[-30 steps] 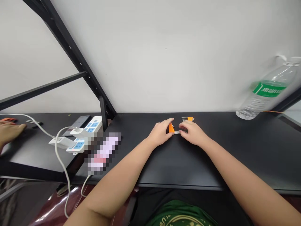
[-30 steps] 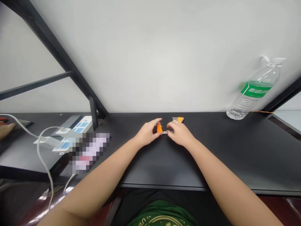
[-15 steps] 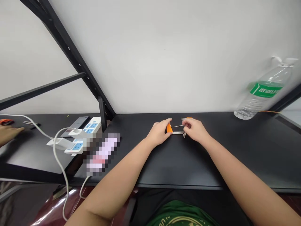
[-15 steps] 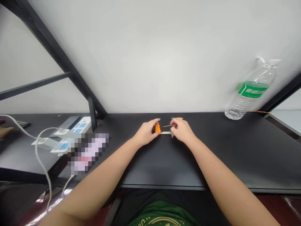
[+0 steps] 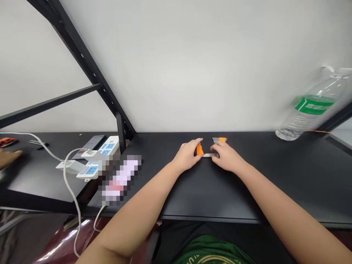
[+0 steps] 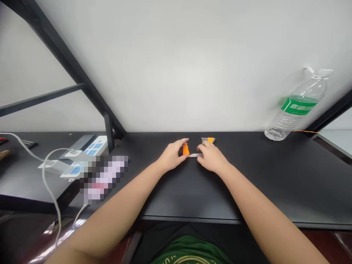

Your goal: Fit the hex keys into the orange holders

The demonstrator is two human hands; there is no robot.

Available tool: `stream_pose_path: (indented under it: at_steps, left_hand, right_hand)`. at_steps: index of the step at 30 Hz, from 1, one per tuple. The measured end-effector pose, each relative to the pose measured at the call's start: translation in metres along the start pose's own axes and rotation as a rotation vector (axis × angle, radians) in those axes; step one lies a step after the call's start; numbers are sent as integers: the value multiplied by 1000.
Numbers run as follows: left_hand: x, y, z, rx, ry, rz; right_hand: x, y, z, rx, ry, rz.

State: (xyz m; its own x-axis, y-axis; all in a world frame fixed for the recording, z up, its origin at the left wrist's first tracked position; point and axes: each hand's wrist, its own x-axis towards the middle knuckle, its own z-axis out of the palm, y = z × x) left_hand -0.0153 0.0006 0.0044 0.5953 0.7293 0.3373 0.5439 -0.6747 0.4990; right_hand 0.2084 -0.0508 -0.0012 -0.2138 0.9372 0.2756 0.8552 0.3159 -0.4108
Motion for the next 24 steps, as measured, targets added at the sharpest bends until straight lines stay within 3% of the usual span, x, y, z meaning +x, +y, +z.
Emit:
stream_pose_path:
  at_steps: [3,6,13,18,21,24]
  left_hand:
    - [1,6,2,-57,3,35]
    - [1,10,4,-106,8,52]
    - [3,16,3,-103,-12,36]
    - [4,17,1,14,-27,-8]
    - [3,13,-2,94,-33,-35]
    - [3,9,-4,117,-38,-59]
  right_hand:
    - [6,-9,-1,149,115,-90]
    - [11,-16,3,251,149,-115]
    - [12,-19,12,292,175,-34]
    - [14,-13,9,176,185,42]
    - [14,1,0,105,146,154]
    - [13,17,-8,45,23,237]
